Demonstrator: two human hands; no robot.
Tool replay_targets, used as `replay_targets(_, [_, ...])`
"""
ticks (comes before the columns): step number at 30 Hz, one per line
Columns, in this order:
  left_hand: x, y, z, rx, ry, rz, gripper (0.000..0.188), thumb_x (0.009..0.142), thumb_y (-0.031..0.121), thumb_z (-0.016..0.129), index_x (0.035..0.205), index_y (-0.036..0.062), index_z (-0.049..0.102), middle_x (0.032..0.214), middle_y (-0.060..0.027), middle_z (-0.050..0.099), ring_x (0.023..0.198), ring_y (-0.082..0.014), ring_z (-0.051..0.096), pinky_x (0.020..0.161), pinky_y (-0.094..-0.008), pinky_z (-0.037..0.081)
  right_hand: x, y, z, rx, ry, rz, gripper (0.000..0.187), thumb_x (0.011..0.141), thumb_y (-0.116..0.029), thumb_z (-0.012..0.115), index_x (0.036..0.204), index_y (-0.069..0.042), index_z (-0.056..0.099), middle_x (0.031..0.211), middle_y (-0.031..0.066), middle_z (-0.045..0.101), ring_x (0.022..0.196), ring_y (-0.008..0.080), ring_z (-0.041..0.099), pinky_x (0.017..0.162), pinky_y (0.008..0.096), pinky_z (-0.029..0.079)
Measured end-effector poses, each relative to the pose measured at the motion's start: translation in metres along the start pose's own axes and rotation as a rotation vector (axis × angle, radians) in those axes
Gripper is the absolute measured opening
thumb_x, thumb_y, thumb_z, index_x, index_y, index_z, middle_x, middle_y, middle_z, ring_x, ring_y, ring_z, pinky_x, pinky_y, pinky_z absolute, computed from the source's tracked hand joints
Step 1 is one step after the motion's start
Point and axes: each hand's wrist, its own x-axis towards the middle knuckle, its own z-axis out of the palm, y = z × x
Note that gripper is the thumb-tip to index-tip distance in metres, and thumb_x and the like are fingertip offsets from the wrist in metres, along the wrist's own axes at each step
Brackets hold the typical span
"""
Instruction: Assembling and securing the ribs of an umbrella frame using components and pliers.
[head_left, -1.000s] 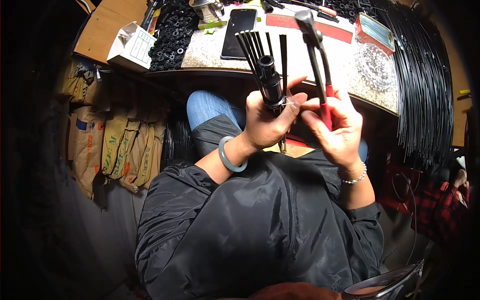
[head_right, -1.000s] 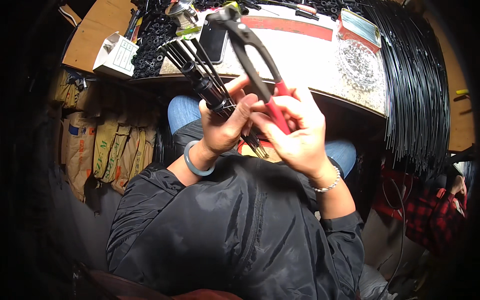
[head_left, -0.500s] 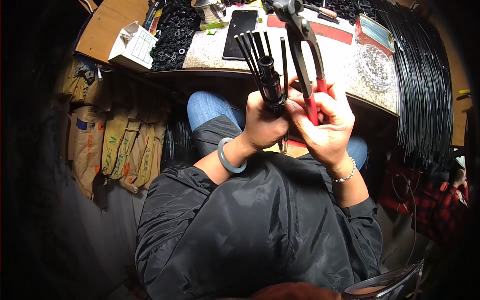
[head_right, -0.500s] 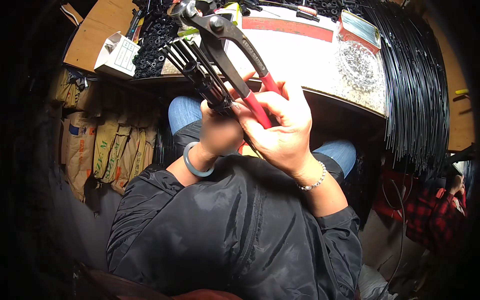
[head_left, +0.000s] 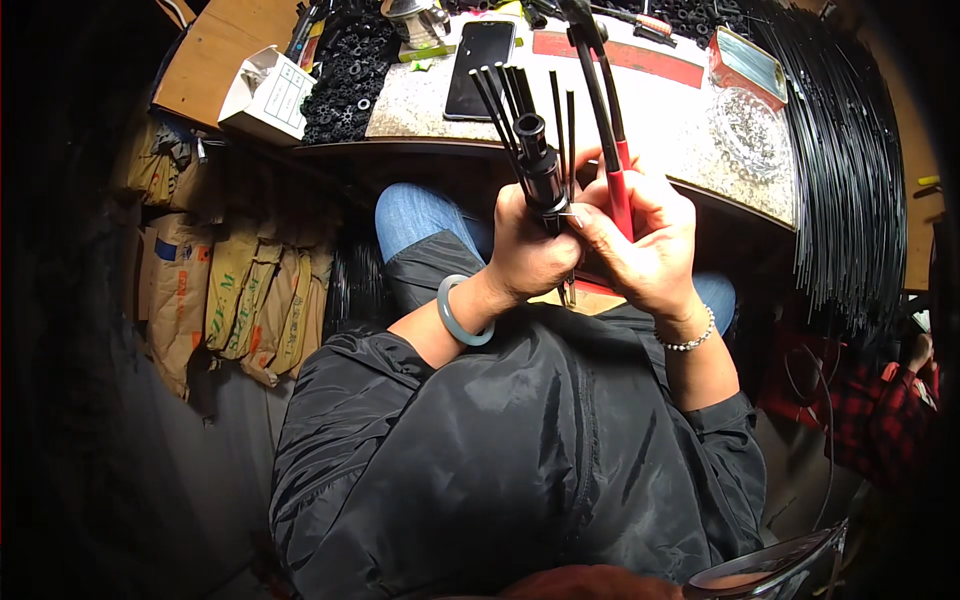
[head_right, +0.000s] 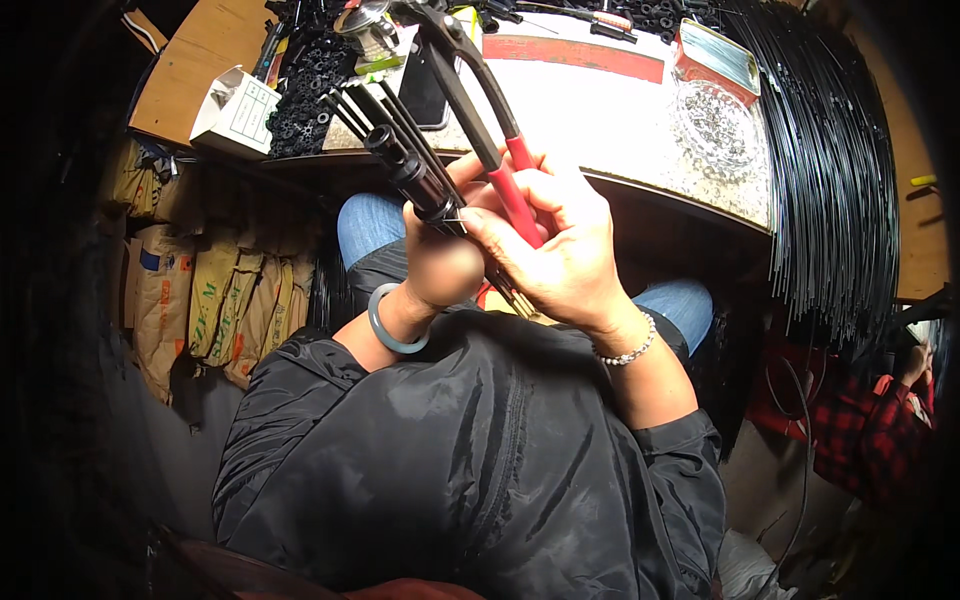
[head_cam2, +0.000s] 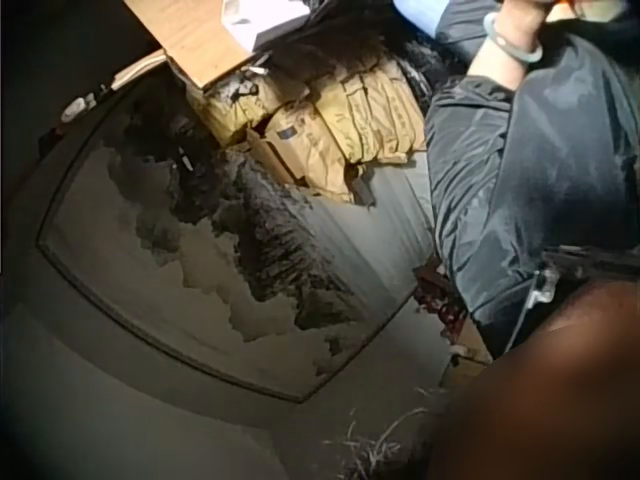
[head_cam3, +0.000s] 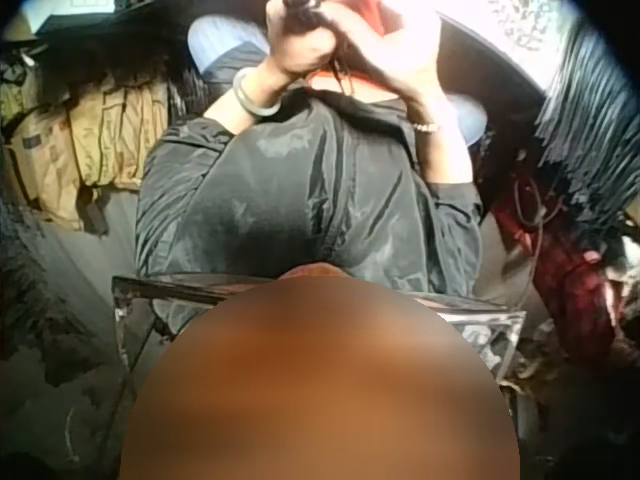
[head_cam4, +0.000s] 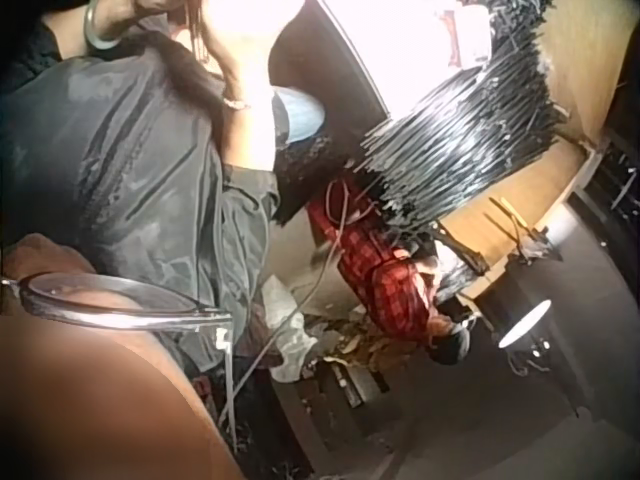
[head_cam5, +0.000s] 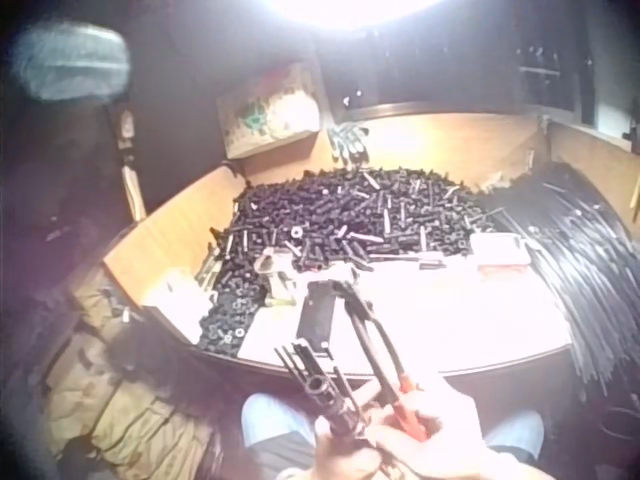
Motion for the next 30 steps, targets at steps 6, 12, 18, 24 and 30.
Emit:
replay_targets(6, [0.004, 0.001, 0.0, 0.043, -0.006, 0.03, 0.044, 0.085, -0.002, 0.052, 0.128, -0.007, 0.041, 0.115, -0.0204, 0.059, 0.096, -0.0201, 0.062, 0.082, -0.0304, 0.051, -0.003, 0.004, 0.004, -0.031, 0.055, 0.011, 0.018, 0.073, -0.005, 0.073, 0.088, 0.0, 0.065, 0.094, 0.0104, 0.057, 0.085, 0.0171, 0.057, 0.075, 0.0262, 0.045])
replay_targets(12, [0.004, 0.013, 0.007, 0.044, 0.107, -0.054, 0.037, 0.088, 0.0, 0.052, 0.125, -0.0059, 0.046, 0.067, -0.0025, 0.059, 0.053, -0.0052, 0.052, 0.048, -0.0182, 0.042, -0.01, 0.01, -0.013, -0.123, -0.002, -0.068, 0.007, 0.083, -0.001, 0.062, 0.089, 0.001, 0.059, 0.094, 0.0064, 0.051, 0.083, 0.0124, 0.051, 0.074, 0.0237, 0.042])
replay_targets(18, [0.006, 0.015, 0.01, 0.08, 0.162, -0.088, 0.028, 0.089, 0.002, 0.053, 0.117, -0.0022, 0.055, 0.055, 0.0042, 0.048, 0.042, -0.0012, 0.041, 0.04, -0.0168, 0.031, -0.02, -0.004, -0.041, -0.265, -0.003, -0.055, 0.006, 0.083, -0.004, 0.062, 0.087, 0.0, 0.06, 0.089, 0.0053, 0.049, 0.079, 0.0123, 0.047, 0.07, 0.0221, 0.039])
replay_targets(24, [0.004, 0.015, 0.007, 0.092, 0.192, -0.084, 0.027, 0.088, -0.001, 0.052, 0.115, -0.0016, 0.056, 0.055, 0.0033, 0.049, 0.041, -0.0019, 0.04, 0.038, -0.0176, 0.031, -0.039, -0.006, -0.044, -0.216, 0.028, 0.009, 0.006, 0.082, -0.001, 0.062, 0.088, 0.001, 0.06, 0.092, 0.0052, 0.046, 0.08, 0.0119, 0.047, 0.067, 0.0209, 0.04])
replay_targets(30, [0.017, 0.032, 0.002, 0.063, 0.154, -0.044, 0.034, 0.09, 0.002, 0.052, 0.123, -0.0051, 0.049, 0.054, 0.004, 0.045, 0.039, -0.0023, 0.037, 0.036, -0.018, 0.031, -0.05, 0.011, -0.043, -0.23, 0.079, 0.045, 0.006, 0.082, -0.002, 0.064, 0.085, 0.0, 0.059, 0.093, 0.0041, 0.045, 0.076, 0.0093, 0.046, 0.064, 0.0199, 0.038])
